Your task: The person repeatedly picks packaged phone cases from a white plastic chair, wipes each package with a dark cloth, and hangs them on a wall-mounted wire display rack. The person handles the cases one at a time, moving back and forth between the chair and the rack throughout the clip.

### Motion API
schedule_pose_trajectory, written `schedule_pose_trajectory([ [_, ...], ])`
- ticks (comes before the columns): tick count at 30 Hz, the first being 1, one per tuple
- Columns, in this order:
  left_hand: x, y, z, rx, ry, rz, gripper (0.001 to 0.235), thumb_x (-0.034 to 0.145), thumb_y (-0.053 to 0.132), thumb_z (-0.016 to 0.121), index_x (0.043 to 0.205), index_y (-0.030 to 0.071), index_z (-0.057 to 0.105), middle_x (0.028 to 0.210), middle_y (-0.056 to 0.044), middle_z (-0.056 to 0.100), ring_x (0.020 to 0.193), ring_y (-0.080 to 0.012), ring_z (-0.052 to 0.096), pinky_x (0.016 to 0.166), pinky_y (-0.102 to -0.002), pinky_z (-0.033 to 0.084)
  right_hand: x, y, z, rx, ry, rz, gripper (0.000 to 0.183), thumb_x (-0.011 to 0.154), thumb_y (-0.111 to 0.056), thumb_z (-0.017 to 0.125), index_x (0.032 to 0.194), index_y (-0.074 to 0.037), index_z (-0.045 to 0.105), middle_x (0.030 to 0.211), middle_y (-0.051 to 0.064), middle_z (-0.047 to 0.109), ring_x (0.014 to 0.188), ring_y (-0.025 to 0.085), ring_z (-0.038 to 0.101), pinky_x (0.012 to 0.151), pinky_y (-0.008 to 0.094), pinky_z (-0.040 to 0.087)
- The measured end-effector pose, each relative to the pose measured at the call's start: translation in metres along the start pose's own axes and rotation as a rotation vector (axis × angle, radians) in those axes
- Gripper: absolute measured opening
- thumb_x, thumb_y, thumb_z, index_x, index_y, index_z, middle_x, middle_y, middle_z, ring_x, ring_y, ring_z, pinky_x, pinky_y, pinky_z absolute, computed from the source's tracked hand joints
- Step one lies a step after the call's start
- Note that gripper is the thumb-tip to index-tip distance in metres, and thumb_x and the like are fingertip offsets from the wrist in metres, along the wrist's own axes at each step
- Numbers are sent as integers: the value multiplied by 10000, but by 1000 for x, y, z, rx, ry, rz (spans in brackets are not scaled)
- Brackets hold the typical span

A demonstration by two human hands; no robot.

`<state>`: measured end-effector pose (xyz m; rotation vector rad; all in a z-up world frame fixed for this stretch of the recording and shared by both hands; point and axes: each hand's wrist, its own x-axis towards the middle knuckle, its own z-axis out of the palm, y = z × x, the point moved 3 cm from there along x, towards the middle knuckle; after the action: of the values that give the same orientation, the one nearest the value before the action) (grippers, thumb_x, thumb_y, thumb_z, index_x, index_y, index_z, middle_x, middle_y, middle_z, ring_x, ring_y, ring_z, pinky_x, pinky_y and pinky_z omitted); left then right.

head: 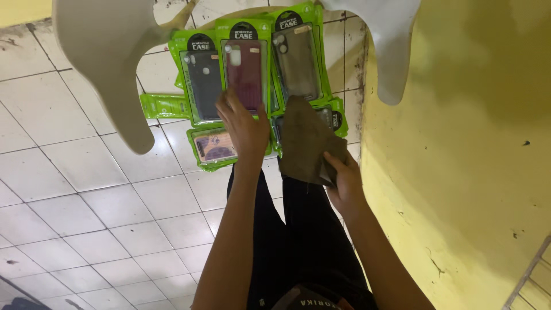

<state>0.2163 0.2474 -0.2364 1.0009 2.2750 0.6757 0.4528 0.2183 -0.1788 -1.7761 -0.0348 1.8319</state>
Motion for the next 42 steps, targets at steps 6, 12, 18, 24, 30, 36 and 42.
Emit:
schedule_pose_trajectory([
  [6, 30, -10, 26, 309, 43, -128, 1223, 665, 412, 959, 1509, -7, 180, 1471, -370, 287, 1399, -535, 320, 1139, -622, 308, 2, -11, -23, 15, -40, -50, 408, 929, -16, 639, 1330, 10, 565, 1211, 116, 683, 1059, 247, 698, 911, 405, 583],
  [12, 24, -18, 27, 190, -49, -288, 1145, 736, 370, 870, 1553, -40, 180, 1537, -276, 337, 1343, -454, 476, 1139, -501, 447, -6, -16, -28, 33, -45, -53, 410, 939, -43, 644, 1335, 16, 559, 1226, 109, 679, 1075, 240, 690, 916, 409, 574],
  [18, -23, -5, -22, -280, -293, -196, 849, 889, 194, 836, 1549, 4, 337, 1517, -217, 500, 1370, -365, 562, 1093, -421, 511, -58, -54, -11, 63, -195, -132, 414, 962, -87, 671, 1345, 8, 544, 1267, 124, 644, 1120, 241, 666, 946, 404, 565],
  [24, -137, 77, -129, -1507, -735, -471, 935, 831, -21, 581, 1647, 201, 181, 1502, -181, 453, 1275, -330, 542, 1008, -476, 524, -200, -131, 60, -892, -391, -947, 520, 801, -147, 816, 1258, -45, 590, 1556, 151, 427, 1308, 370, 551, 1054, 502, 461],
  [30, -196, 173, -191, -1923, -886, -505, 814, 975, 644, 329, 1599, 125, 265, 1538, -181, 465, 1347, -361, 544, 1073, -502, 491, -311, -154, 156, -1375, -377, -1570, 784, 867, -310, 707, 1528, -7, 412, 1656, 210, 229, 1523, 520, 93, 1200, 628, 132],
  [36, -169, 194, -261, -1949, -413, -110, 783, 1001, 648, 243, 1538, 87, 340, 1473, -195, 534, 1312, -394, 553, 1035, -561, 505, -351, -116, 138, -1511, -566, -1640, 682, 902, -333, 671, 1491, -51, 475, 1656, 100, 321, 1549, 461, 162, 1213, 603, 162],
  [42, -130, 216, -306, -1592, -349, -173, 597, 984, 286, 484, 1559, 246, 328, 1500, -126, 530, 1307, -324, 585, 1028, -550, 536, -274, -124, 84, -838, -471, -955, 468, 1024, -287, 540, 1364, 26, 469, 1344, 255, 495, 1149, 326, 529, 983, 420, 449],
])
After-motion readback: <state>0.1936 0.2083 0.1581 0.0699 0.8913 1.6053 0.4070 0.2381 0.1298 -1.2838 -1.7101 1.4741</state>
